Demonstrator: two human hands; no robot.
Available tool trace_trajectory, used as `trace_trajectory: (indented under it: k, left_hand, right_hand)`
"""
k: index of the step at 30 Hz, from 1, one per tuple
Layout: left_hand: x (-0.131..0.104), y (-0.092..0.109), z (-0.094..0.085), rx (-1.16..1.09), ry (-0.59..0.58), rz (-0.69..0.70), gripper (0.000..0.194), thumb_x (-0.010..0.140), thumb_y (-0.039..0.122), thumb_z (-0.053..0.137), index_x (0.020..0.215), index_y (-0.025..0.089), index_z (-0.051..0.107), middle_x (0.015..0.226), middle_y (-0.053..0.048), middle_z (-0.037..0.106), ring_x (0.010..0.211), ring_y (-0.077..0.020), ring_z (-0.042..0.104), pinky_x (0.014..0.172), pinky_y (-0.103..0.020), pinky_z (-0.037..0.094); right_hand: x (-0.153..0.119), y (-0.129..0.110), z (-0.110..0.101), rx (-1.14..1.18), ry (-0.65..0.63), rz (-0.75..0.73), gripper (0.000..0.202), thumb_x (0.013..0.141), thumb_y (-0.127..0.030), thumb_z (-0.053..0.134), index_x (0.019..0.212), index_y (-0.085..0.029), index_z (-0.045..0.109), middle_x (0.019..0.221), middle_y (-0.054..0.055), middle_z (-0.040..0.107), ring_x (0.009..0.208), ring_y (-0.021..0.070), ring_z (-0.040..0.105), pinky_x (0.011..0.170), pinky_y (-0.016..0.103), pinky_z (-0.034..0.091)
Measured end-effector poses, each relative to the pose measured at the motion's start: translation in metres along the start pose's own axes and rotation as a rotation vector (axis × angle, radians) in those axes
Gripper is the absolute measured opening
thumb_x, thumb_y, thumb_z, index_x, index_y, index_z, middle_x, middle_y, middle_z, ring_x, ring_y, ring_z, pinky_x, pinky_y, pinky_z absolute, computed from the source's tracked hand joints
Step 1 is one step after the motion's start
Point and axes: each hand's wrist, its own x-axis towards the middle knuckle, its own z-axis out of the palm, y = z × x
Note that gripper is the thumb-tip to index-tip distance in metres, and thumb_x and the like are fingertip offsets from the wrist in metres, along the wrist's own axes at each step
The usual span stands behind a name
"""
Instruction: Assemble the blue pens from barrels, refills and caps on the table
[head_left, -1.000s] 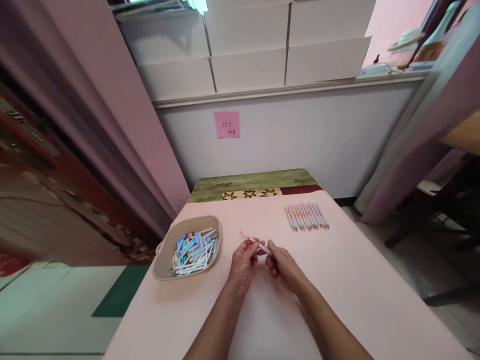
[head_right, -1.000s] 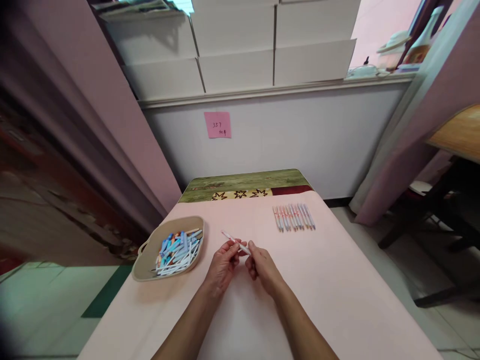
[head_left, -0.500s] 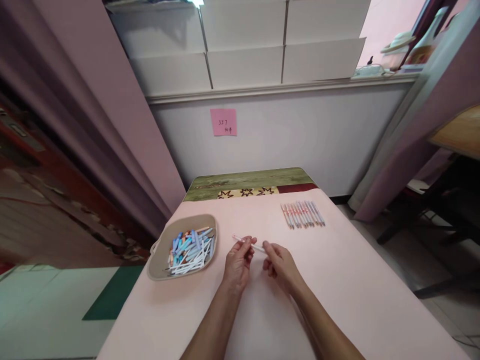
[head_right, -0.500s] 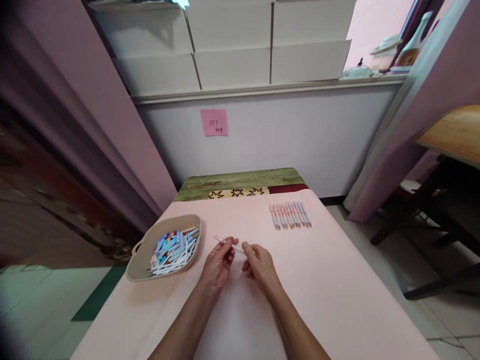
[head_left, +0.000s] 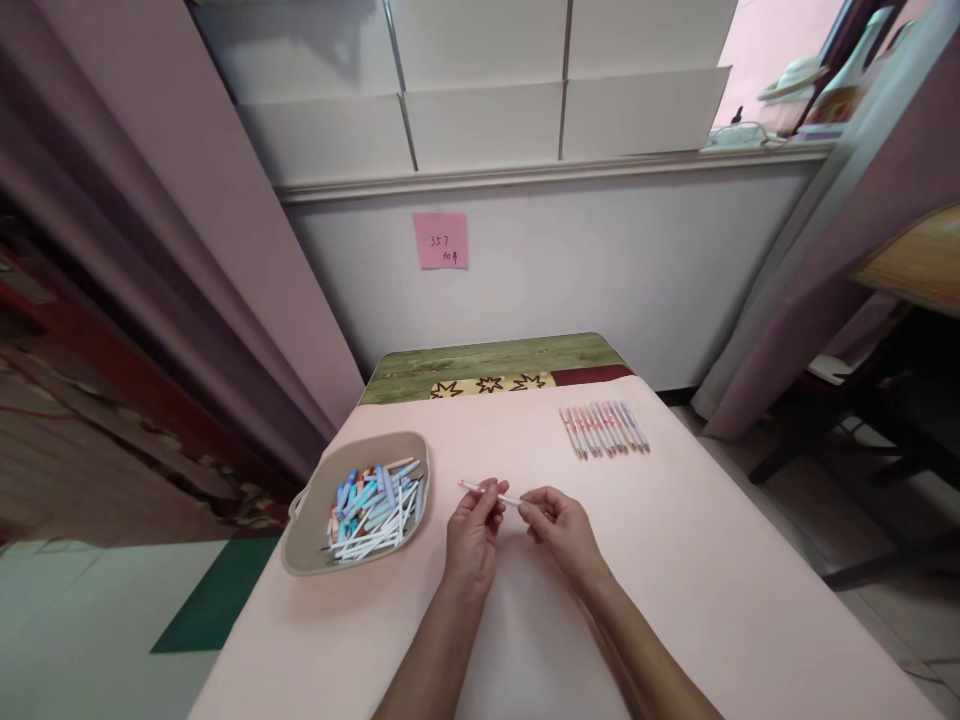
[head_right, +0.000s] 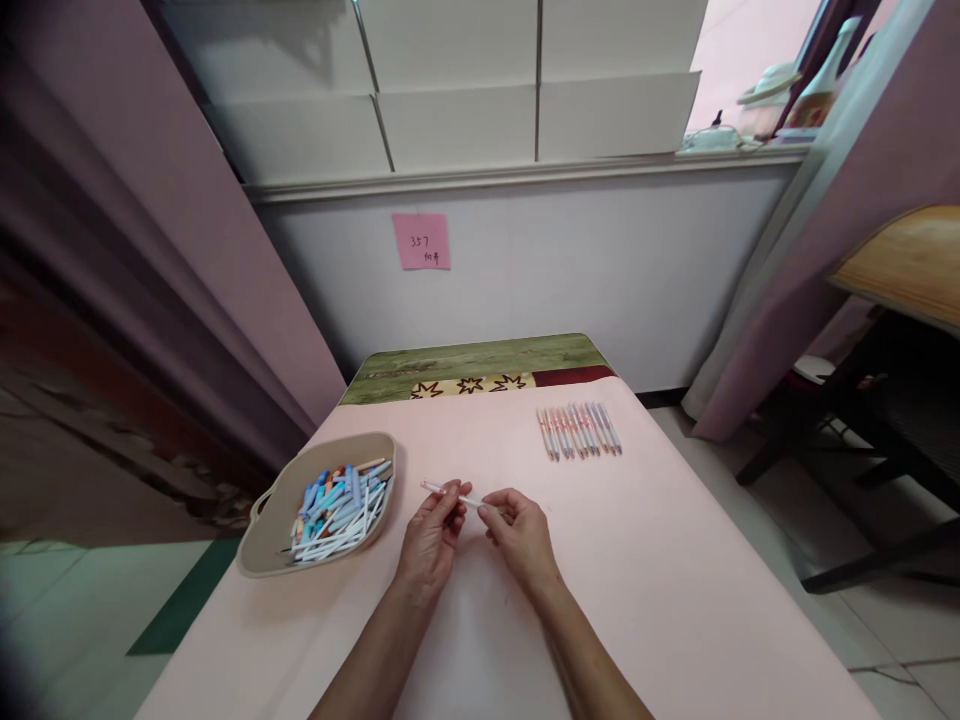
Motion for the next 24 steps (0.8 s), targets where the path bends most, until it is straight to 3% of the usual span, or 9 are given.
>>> trace_trajectory:
  k: [3,5,8,11,16,20,22,24]
  left_hand:
    - [0.000,0.001,0.002,-0.023,0.026,0.019,0.017,0.072,0.011,0.074,0.087,0.009,0.067,0.080,-0.009,0.073,0.051,-0.0037,0.057,0.046,-0.011,0.044]
    - [0.000,0.001,0.004,-0.047,0.043,0.026,0.017,0.071,0.012,0.075,0.085,0.009,0.067,0.078,-0.008,0.073,0.050,-0.0033,0.056,0.045,-0.011,0.043]
    - [0.001,0.000,0.006,-0.049,0.030,0.031,0.020,0.068,0.014,0.078,0.085,0.010,0.067,0.078,-0.008,0.073,0.050,-0.0038,0.056,0.047,-0.012,0.044]
    - [0.000,-0.002,0.007,-0.007,0.012,0.017,0.025,0.065,0.016,0.080,0.085,0.009,0.067,0.078,-0.009,0.074,0.052,-0.0049,0.057,0.048,-0.013,0.044]
    - [0.005,0.002,-0.002,0.023,0.107,0.084,0.026,0.064,0.021,0.080,0.083,0.010,0.066,0.078,-0.008,0.072,0.053,-0.0043,0.056,0.050,-0.014,0.043]
    - [0.014,0.009,-0.014,0.039,0.176,0.142,0.026,0.065,0.027,0.079,0.080,0.012,0.063,0.078,-0.004,0.070,0.053,-0.0043,0.055,0.051,-0.015,0.042]
    - [0.018,0.012,-0.020,0.198,0.150,0.186,0.027,0.069,0.033,0.075,0.079,0.013,0.062,0.074,-0.003,0.068,0.050,-0.0058,0.053,0.048,-0.017,0.039]
    - [0.019,0.014,-0.024,0.532,0.107,0.307,0.027,0.077,0.041,0.066,0.082,0.015,0.060,0.068,0.000,0.064,0.049,-0.0083,0.051,0.048,-0.020,0.037]
  right_hand:
    - [-0.001,-0.003,-0.001,-0.022,0.057,-0.108,0.027,0.067,-0.036,0.075,0.083,-0.019,0.064,0.082,0.003,0.069,0.067,0.0154,0.060,0.064,0.026,0.048]
    - [-0.002,-0.004,-0.001,-0.029,0.075,-0.107,0.033,0.064,-0.036,0.077,0.089,-0.019,0.064,0.084,0.003,0.069,0.068,0.0154,0.062,0.065,0.027,0.049]
    - [-0.003,-0.002,0.000,0.027,0.015,0.066,0.042,0.070,-0.051,0.071,0.094,-0.018,0.062,0.071,0.002,0.066,0.054,0.0139,0.060,0.048,0.023,0.044]
    - [-0.002,0.002,0.002,0.067,-0.016,0.179,0.050,0.080,-0.063,0.052,0.077,-0.015,0.063,0.049,-0.001,0.056,0.035,0.0102,0.046,0.034,0.021,0.029]
    - [-0.004,0.000,0.001,0.018,0.035,-0.020,0.029,0.071,-0.043,0.071,0.080,-0.017,0.064,0.066,0.001,0.065,0.056,0.0133,0.057,0.053,0.023,0.044]
    - [-0.005,-0.004,-0.007,-0.103,0.168,-0.111,0.023,0.070,-0.038,0.070,0.079,-0.018,0.063,0.075,0.002,0.067,0.064,0.0156,0.059,0.059,0.025,0.045]
    - [-0.003,-0.004,-0.012,-0.196,0.184,-0.107,0.023,0.072,-0.038,0.068,0.084,-0.019,0.063,0.071,0.001,0.066,0.061,0.0158,0.057,0.058,0.026,0.044]
    - [-0.001,-0.002,-0.017,-0.313,0.222,-0.096,0.022,0.073,-0.038,0.065,0.085,-0.020,0.063,0.063,-0.001,0.063,0.057,0.0164,0.057,0.058,0.026,0.044]
